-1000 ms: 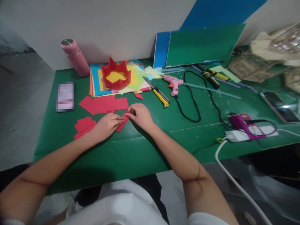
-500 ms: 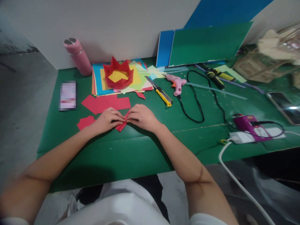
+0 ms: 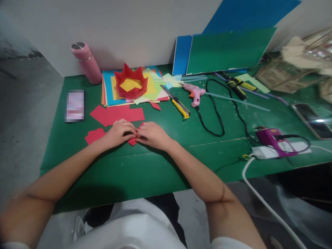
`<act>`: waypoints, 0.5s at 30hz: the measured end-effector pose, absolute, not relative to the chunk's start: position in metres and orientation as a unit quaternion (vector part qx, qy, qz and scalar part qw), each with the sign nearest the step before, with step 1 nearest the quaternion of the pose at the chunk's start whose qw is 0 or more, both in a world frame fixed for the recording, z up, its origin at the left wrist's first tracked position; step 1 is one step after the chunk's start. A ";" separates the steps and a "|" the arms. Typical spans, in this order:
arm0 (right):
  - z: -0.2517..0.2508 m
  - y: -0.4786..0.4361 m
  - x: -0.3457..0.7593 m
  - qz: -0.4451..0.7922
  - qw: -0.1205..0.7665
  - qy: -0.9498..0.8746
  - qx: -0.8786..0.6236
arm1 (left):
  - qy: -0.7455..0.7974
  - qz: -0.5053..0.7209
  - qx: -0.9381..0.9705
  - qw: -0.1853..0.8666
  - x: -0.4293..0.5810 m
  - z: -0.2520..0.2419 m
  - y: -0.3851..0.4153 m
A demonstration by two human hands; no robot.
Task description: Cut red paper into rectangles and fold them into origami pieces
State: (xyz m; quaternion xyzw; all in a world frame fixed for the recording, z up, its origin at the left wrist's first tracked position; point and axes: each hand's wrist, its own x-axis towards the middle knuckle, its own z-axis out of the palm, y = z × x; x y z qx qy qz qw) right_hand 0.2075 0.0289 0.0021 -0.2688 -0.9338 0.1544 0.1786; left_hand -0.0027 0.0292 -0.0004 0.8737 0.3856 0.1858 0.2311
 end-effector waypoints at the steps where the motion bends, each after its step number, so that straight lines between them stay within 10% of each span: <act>1: 0.002 0.025 0.205 0.147 0.171 -0.938 -0.264 | 0.385 0.184 0.874 0.231 -0.003 -0.001 0.029; 15: -0.001 0.046 0.234 0.099 0.168 -0.888 -0.417 | 0.386 0.189 0.868 0.248 -0.002 0.003 0.027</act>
